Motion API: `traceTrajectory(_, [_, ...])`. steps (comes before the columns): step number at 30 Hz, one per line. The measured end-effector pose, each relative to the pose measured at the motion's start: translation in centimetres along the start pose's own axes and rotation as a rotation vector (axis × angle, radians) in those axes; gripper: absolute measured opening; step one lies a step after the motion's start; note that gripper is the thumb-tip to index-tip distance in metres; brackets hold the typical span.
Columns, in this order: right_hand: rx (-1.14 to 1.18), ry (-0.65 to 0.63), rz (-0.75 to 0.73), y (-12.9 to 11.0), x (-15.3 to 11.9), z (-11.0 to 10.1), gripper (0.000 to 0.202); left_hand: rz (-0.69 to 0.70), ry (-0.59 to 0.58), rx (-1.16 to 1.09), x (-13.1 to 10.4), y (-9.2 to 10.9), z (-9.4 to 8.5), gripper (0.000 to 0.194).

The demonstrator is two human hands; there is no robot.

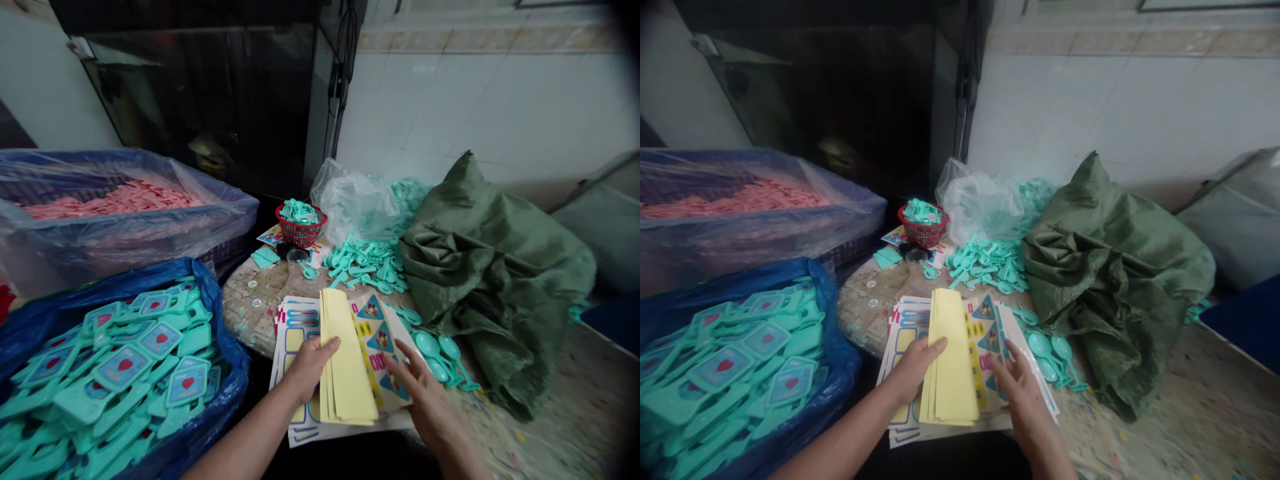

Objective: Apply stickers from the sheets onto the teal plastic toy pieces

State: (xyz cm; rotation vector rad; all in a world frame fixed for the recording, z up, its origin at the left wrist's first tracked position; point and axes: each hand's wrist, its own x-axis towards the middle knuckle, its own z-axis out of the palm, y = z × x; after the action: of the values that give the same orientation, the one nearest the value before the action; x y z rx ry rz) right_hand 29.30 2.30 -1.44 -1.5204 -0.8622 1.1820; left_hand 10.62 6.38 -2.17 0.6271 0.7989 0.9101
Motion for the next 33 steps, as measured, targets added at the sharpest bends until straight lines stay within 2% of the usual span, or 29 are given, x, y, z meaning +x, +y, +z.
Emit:
traceTrajectory(4, [-0.533, 0.116, -0.202, 1.0, 1.9, -2.2, 0.054, 0.008, 0.012, 0.006, 0.0, 0.0, 0.0, 0.035])
traceTrajectory(6, [-0.768, 0.211, -0.334, 0.7, 2.4, -2.7, 0.054, 0.014, 0.017, 0.012, 0.0, -0.1, -0.1, 0.034])
traceTrajectory(9, [-0.943, 0.36, -0.625, -0.4, 1.9, -1.8, 0.06, 0.023, 0.012, 0.021, 0.0, -0.2, -0.1, 0.035])
traceTrajectory(11, [-0.897, 0.3, -0.721, -0.8, 0.9, 0.0, 0.058, 0.033, 0.005, 0.022, 0.1, -0.2, -0.1, 0.037])
traceTrajectory(14, [-0.823, 0.065, -0.639, 0.4, -0.2, 3.2, 0.057, 0.059, -0.008, 0.016, 0.1, -0.3, -0.1, 0.04])
traceTrajectory(17, [-0.846, 0.006, -0.545, 2.2, -0.3, 4.9, 0.056, 0.07, -0.032, 0.013, 0.2, -0.4, -0.2, 0.041])
traceTrajectory(20, [-0.809, -0.003, -0.507, 2.7, 0.1, 4.7, 0.053, 0.068, -0.051, 0.017, 0.4, -0.7, -0.4, 0.044])
traceTrajectory(27, [-0.609, -0.068, -0.293, 1.4, 0.4, 3.2, 0.05, 0.068, -0.067, 0.025, 0.2, -0.4, -0.2, 0.047])
traceTrajectory(30, [-0.446, -0.119, -0.206, 1.1, 0.5, 3.1, 0.049, 0.062, -0.062, 0.022, 0.0, -0.2, 0.0, 0.047])
traceTrajectory(33, [-0.187, -0.174, -0.036, 0.5, 0.3, 3.0, 0.048, 0.067, -0.068, 0.021, -0.1, -0.2, 0.0, 0.046])
